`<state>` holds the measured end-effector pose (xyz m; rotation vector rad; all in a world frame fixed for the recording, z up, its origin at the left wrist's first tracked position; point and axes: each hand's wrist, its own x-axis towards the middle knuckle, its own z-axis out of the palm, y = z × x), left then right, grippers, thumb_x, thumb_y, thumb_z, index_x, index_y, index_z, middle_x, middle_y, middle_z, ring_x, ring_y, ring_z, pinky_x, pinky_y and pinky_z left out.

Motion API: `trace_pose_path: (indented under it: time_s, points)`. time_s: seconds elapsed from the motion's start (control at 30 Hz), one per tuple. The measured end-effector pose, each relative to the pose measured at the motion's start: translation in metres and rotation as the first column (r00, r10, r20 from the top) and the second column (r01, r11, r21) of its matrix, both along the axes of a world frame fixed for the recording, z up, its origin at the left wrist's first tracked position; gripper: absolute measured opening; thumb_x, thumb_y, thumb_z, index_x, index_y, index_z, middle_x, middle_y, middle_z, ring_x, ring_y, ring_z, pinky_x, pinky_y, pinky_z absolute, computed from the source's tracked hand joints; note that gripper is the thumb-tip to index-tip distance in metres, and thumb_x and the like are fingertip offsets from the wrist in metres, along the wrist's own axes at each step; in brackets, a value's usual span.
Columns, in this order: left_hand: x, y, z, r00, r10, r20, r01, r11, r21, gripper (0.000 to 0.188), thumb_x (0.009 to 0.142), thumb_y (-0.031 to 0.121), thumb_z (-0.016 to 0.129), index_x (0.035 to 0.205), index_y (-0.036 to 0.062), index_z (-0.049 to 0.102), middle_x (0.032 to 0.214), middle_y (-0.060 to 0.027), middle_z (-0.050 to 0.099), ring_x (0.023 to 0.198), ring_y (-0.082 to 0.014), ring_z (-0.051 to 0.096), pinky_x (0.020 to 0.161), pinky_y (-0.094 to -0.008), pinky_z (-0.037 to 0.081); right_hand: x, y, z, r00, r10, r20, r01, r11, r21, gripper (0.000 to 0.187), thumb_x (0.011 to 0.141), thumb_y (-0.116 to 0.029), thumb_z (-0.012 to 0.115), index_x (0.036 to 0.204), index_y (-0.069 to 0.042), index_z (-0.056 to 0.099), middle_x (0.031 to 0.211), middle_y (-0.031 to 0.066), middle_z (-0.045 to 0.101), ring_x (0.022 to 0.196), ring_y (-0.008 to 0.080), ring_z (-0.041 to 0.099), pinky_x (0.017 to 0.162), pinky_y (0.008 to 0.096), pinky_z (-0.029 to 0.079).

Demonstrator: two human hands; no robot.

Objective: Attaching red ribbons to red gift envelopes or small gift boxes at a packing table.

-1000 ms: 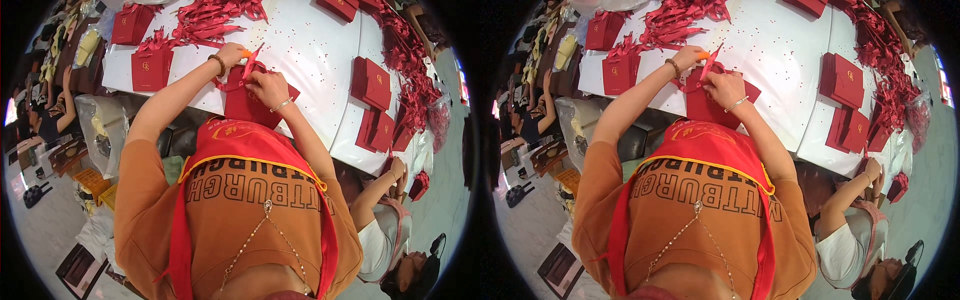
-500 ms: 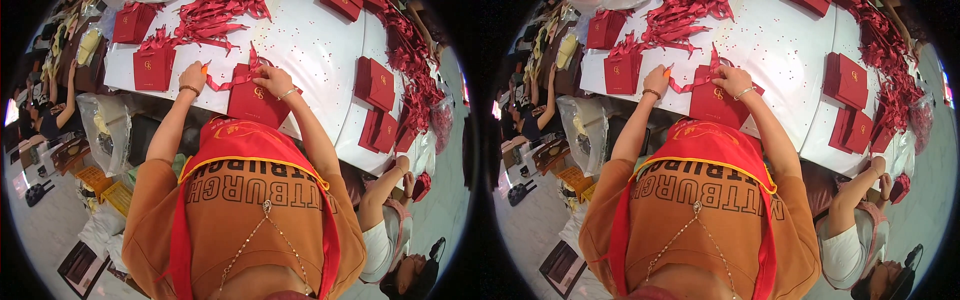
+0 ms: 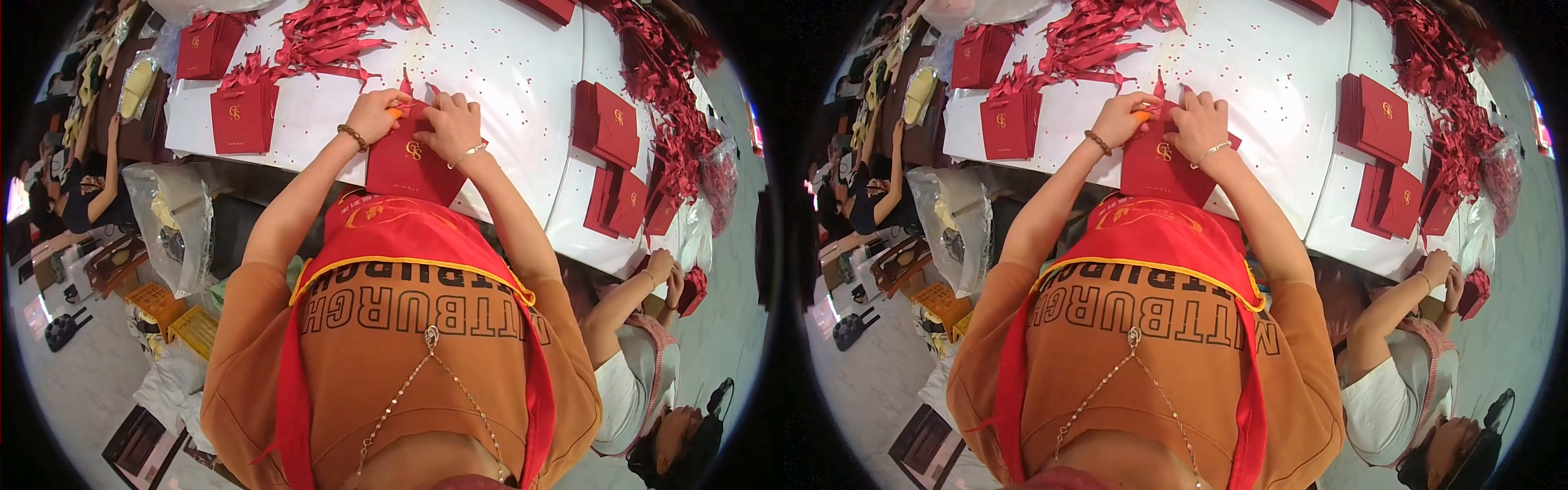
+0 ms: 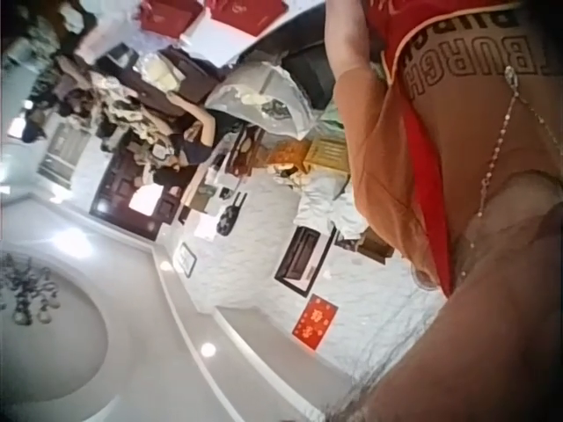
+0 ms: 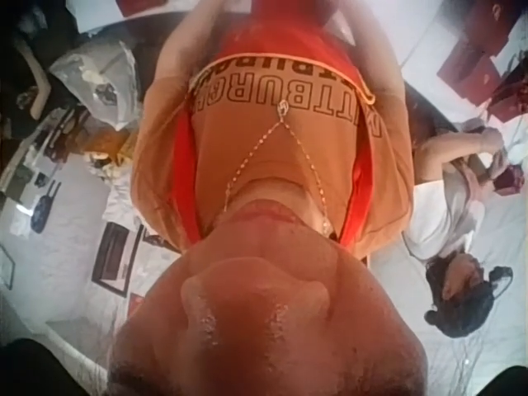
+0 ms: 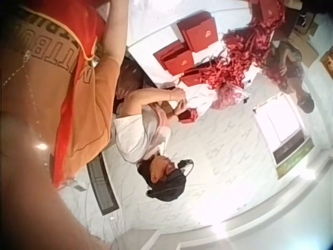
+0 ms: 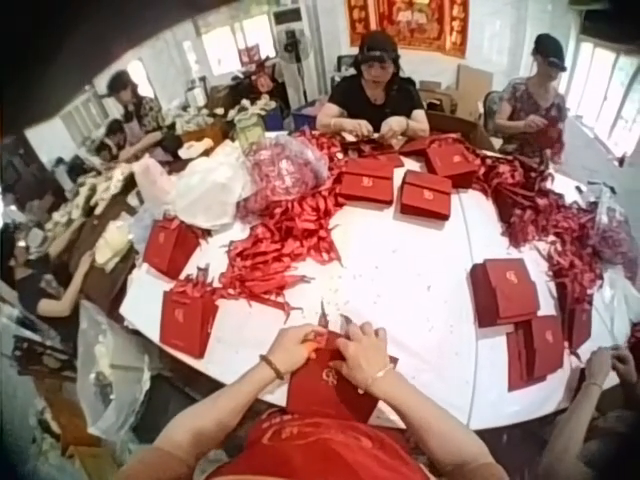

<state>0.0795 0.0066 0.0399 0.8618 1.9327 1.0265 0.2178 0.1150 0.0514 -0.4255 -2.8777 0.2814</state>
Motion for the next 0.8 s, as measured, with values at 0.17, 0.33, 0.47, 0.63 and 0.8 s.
trace_pose_path:
  time_s: [0.17,0.33,0.47,0.63,0.8]
  points:
    - [0.002,0.006,0.013,0.998,-0.055,-0.027,0.054,0.998,-0.042,0.031,0.077,0.0,0.05,0.106,0.0064,0.058,0.075,-0.008,0.063,0.057,-0.0115,0.058,0.053,-0.0242,0.046,0.031,0.001,0.006,0.995,-0.098,0.015,0.099,0.965,-0.243,0.03,0.063,-0.022,0.071,0.09,-0.013,0.061,0.09,0.0061,0.05,0.081,0.024,0.052,0.067,0.0369,0.042]
    - [0.009,0.009,0.008,0.994,-0.068,-0.091,0.083,0.982,0.172,0.04,0.075,0.0,0.05,0.114,0.0094,0.052,0.081,-0.0107,0.062,0.056,-0.015,0.059,0.055,-0.0266,0.047,0.036,0.002,-0.009,0.97,-0.238,0.043,0.211,0.744,-0.635,0.031,0.066,-0.016,0.07,0.094,-0.008,0.058,0.088,0.0086,0.052,0.08,0.0255,0.054,0.068,0.0331,0.046]
    - [0.031,0.006,0.021,0.988,-0.119,0.1,0.109,0.989,0.101,0.042,0.082,0.0,0.047,0.122,0.0113,0.045,0.076,-0.0023,0.053,0.055,-0.0065,0.048,0.047,-0.0198,0.041,0.036,0.011,-0.027,0.955,-0.289,0.063,0.246,0.662,-0.708,0.032,0.066,-0.016,0.072,0.094,-0.007,0.058,0.082,0.0124,0.057,0.075,0.0266,0.057,0.066,0.0335,0.046]
    - [0.05,0.005,0.007,0.983,-0.095,0.155,0.09,0.995,0.035,0.023,0.086,0.008,0.046,0.109,0.0052,0.048,0.071,-0.0035,0.053,0.055,-0.0085,0.051,0.048,-0.0216,0.042,0.035,0.017,-0.027,0.93,-0.292,0.223,0.338,0.444,-0.83,0.034,0.065,-0.015,0.073,0.093,-0.003,0.057,0.078,0.0123,0.061,0.07,0.0222,0.06,0.064,0.0312,0.046]
    - [0.056,0.002,-0.006,0.952,-0.111,-0.284,0.16,0.975,0.155,0.014,0.083,0.008,0.049,0.095,0.0016,0.052,0.073,-0.0121,0.058,0.058,-0.0202,0.058,0.053,-0.0295,0.045,0.036,0.018,-0.022,0.927,-0.285,0.245,0.335,0.331,-0.883,0.033,0.067,-0.012,0.072,0.094,-0.001,0.057,0.072,0.0099,0.061,0.059,0.0157,0.058,0.056,0.0277,0.047]
